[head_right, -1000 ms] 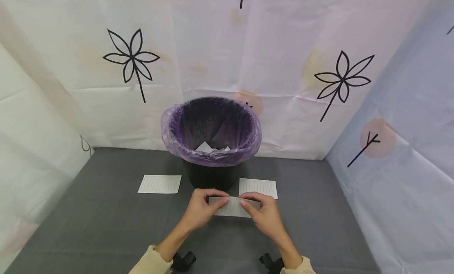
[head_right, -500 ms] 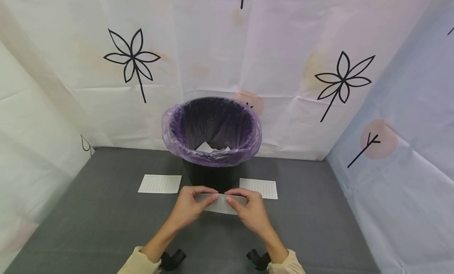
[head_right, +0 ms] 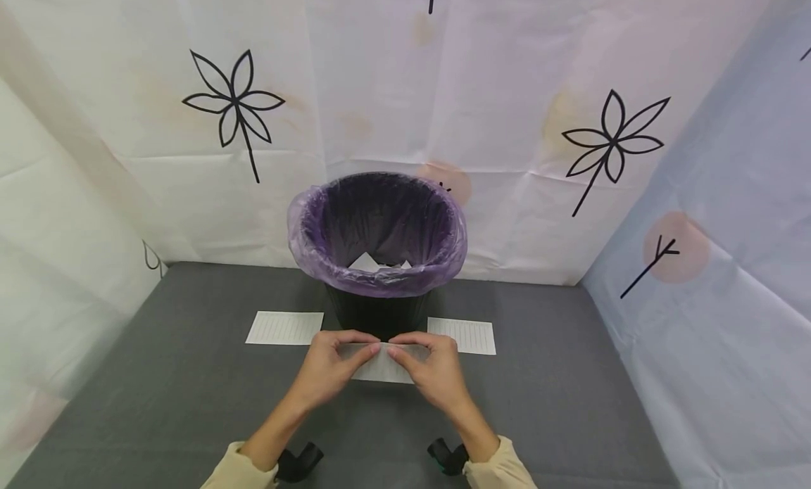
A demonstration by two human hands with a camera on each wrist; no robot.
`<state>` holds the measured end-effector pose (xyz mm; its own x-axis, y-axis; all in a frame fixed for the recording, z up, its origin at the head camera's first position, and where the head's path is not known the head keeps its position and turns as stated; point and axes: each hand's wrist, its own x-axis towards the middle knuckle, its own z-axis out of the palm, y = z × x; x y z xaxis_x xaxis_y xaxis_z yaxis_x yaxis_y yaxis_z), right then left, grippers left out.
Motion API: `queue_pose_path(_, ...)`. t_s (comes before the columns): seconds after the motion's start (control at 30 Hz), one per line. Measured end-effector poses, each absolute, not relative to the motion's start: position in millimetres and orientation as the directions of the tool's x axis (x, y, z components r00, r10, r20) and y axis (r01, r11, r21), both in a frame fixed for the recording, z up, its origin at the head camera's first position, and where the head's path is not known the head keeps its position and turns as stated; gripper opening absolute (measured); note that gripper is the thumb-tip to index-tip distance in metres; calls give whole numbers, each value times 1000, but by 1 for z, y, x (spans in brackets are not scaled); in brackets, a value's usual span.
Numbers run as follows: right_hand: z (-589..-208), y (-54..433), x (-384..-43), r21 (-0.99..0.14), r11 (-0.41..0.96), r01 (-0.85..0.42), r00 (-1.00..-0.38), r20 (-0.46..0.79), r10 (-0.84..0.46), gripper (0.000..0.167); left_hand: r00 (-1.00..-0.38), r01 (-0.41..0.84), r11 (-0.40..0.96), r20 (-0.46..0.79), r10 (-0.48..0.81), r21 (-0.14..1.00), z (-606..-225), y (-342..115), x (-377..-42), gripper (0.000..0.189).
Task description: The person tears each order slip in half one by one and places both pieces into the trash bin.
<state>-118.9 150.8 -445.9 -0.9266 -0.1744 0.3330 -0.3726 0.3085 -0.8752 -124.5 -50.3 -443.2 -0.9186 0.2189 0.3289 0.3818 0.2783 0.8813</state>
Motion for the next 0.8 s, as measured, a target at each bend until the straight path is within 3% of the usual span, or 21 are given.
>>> queue_pose_path(0.8, -439, 145, -126, -858, 328, -394, -915, 334, -226, 4, -920, 366, 282, 301, 250, 887, -439, -59, -128, 7)
